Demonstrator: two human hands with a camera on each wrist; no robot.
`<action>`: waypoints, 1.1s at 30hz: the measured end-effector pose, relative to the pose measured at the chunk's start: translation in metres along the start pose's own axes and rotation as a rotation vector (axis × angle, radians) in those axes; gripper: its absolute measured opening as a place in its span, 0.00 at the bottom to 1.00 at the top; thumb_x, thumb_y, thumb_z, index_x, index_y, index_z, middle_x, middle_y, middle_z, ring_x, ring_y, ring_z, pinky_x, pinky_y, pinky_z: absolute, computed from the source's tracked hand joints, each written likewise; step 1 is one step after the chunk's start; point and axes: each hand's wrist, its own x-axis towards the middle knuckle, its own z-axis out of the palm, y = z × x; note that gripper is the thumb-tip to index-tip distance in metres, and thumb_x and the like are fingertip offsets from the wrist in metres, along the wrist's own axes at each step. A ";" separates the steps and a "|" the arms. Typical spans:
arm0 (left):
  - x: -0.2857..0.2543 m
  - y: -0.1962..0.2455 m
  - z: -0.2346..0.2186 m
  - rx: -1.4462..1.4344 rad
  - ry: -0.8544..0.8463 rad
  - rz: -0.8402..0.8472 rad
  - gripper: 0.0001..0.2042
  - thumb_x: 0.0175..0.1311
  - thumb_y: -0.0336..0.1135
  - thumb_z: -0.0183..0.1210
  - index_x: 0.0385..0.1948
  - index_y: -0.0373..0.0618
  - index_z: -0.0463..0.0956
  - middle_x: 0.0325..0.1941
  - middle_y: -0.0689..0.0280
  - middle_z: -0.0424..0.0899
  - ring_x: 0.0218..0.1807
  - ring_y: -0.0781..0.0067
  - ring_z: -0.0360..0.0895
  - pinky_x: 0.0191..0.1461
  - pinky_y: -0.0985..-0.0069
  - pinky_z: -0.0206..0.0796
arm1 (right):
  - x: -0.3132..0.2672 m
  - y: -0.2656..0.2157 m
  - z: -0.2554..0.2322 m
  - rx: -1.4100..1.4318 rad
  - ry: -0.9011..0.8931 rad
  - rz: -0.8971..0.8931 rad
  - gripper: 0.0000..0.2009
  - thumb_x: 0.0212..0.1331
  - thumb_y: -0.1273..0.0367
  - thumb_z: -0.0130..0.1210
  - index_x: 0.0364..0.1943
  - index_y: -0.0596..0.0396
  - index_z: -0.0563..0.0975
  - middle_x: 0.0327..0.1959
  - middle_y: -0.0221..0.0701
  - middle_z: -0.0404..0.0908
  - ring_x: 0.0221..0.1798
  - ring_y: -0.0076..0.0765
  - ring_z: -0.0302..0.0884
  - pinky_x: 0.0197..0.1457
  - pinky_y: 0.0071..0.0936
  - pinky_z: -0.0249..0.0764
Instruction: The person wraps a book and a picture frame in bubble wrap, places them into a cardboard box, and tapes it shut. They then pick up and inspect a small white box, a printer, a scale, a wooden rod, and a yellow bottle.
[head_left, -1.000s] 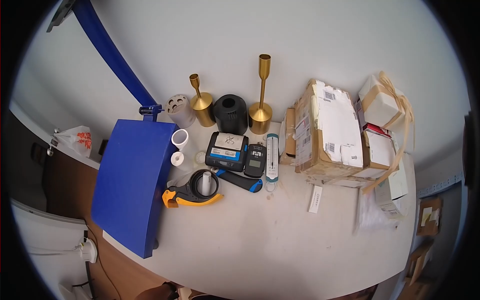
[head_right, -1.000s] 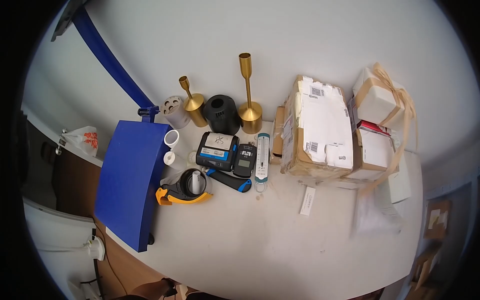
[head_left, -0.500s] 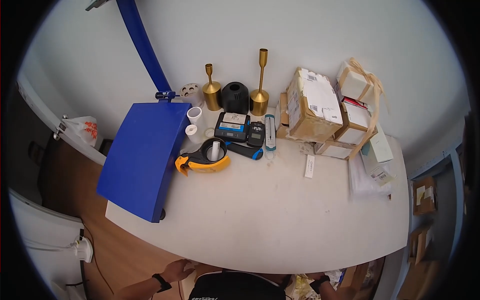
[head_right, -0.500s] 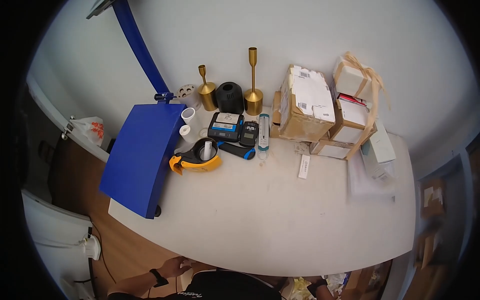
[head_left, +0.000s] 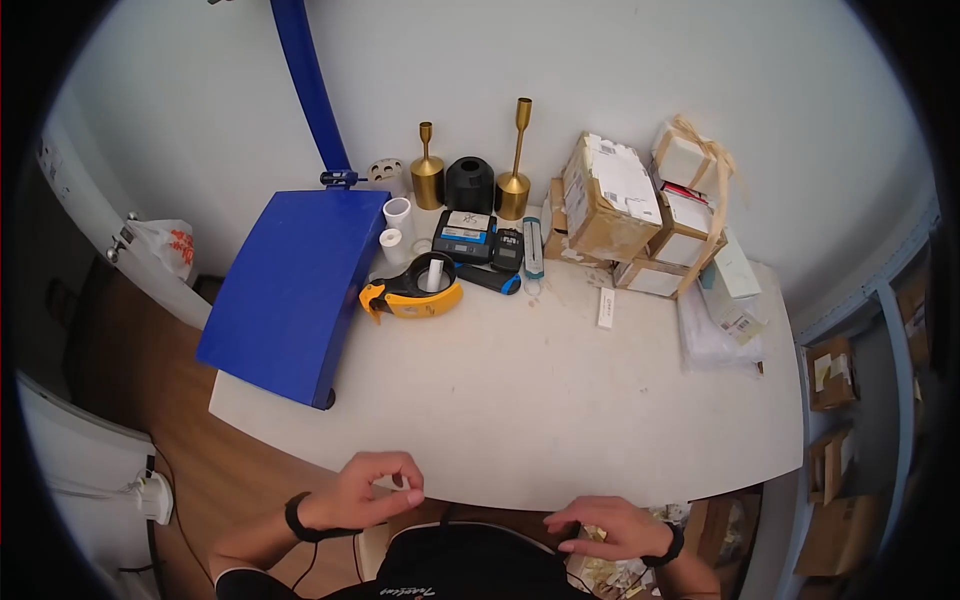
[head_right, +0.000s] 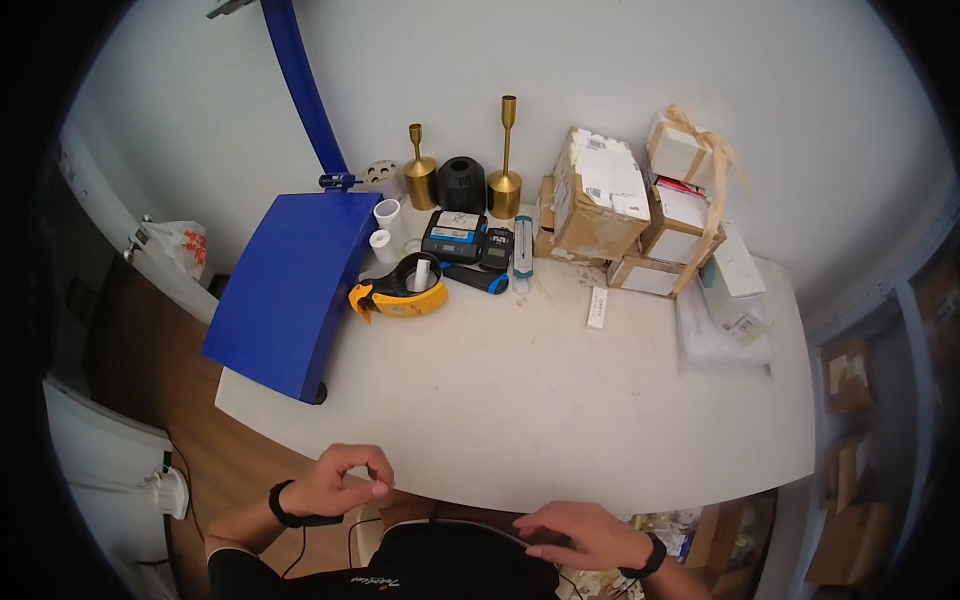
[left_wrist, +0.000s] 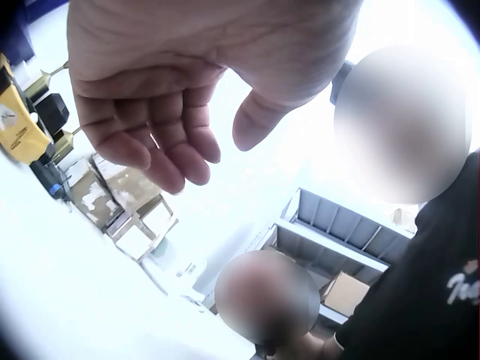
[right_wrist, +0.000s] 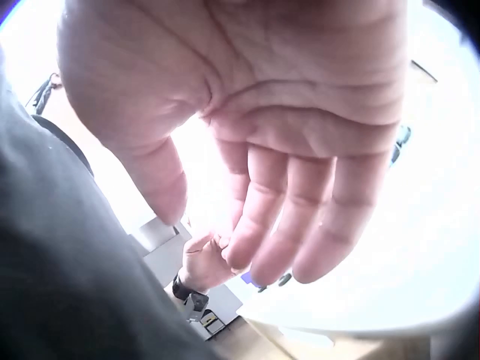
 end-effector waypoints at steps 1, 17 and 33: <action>0.017 0.008 -0.005 0.010 0.017 0.037 0.05 0.69 0.32 0.61 0.35 0.41 0.78 0.34 0.70 0.82 0.37 0.80 0.76 0.44 0.78 0.67 | 0.010 -0.001 -0.011 -0.095 0.101 -0.098 0.17 0.66 0.65 0.61 0.55 0.55 0.78 0.42 0.34 0.85 0.44 0.38 0.83 0.48 0.33 0.78; 0.193 -0.083 -0.036 -0.692 0.428 -0.254 0.09 0.73 0.41 0.52 0.36 0.50 0.76 0.37 0.70 0.83 0.43 0.78 0.80 0.48 0.78 0.68 | 0.176 0.066 -0.124 0.300 0.748 0.041 0.10 0.69 0.64 0.57 0.47 0.53 0.80 0.35 0.21 0.80 0.38 0.18 0.79 0.37 0.21 0.78; 0.184 -0.118 -0.034 -0.645 0.459 -0.115 0.06 0.74 0.36 0.51 0.38 0.46 0.74 0.40 0.67 0.82 0.44 0.75 0.81 0.50 0.77 0.72 | 0.222 0.109 -0.136 0.669 0.856 0.036 0.07 0.67 0.70 0.51 0.44 0.52 0.79 0.32 0.22 0.76 0.34 0.19 0.76 0.40 0.24 0.80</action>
